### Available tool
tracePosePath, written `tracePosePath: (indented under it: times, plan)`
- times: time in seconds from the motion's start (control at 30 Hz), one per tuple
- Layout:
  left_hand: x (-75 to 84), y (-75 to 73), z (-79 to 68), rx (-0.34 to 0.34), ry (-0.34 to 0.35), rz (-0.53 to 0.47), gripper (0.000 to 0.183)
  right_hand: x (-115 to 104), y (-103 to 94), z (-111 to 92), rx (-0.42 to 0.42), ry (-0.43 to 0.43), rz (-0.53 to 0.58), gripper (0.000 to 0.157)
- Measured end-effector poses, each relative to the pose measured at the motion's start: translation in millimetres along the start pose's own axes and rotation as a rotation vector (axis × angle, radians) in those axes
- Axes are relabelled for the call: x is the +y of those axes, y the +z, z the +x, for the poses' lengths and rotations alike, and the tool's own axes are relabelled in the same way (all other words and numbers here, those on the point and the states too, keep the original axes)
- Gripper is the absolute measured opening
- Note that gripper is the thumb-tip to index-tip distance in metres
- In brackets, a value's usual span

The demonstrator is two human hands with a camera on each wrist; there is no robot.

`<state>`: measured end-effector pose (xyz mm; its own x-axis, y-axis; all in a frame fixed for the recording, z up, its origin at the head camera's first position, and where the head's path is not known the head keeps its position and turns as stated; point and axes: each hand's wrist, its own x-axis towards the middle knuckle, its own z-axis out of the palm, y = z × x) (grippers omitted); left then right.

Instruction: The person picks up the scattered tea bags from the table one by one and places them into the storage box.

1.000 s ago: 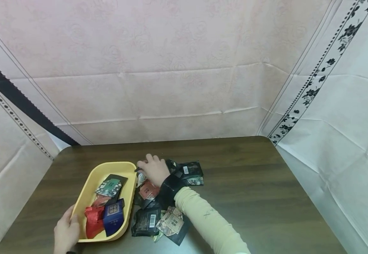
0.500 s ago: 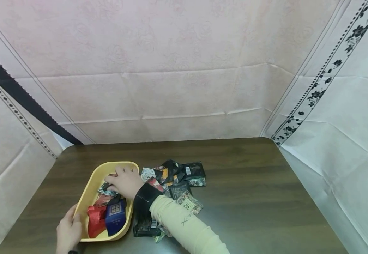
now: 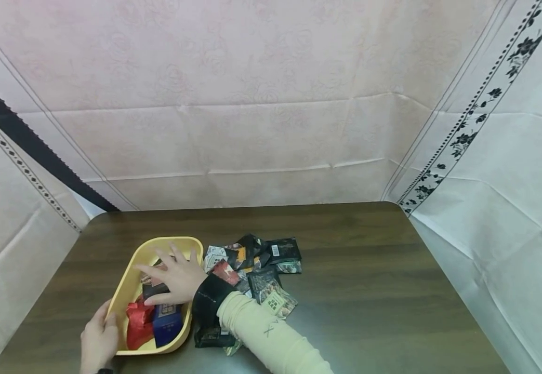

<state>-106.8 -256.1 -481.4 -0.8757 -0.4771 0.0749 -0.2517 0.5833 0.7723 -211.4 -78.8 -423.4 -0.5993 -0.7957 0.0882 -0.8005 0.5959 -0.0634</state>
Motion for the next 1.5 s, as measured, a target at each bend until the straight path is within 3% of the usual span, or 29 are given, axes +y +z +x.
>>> tracePosePath:
  times: [0.13,0.33,0.7,1.0,1.23,1.37,1.5]
  plan:
    - [-0.7,0.0,-0.2,0.008,0.001,-0.008,0.038,11,1.6,-6,0.017,0.01,-0.048,0.075]
    - [-1.4,-1.2,0.4,0.011,0.001,-0.007,0.038,44,7.2,-22,0.054,0.071,-0.011,0.074]
    - [-4.5,-3.5,-0.5,0.045,-0.002,0.0,0.037,121,25.0,-73,0.053,0.312,0.061,0.066]
    - [-3.6,-1.7,0.0,0.014,-0.019,0.013,0.038,168,38.2,-116,0.068,0.458,0.057,0.062]
    - [-3.6,-1.5,-0.3,0.005,0.001,0.033,0.038,190,47.6,-135,0.021,0.542,0.131,0.066]
    - [-3.9,-0.4,0.2,-0.009,-0.002,0.043,0.038,193,54.1,-136,-0.025,0.542,0.099,0.069]
    - [-4.9,-0.6,0.5,-0.005,-0.006,0.042,0.038,191,57.1,-132,0.001,0.531,0.013,0.063]
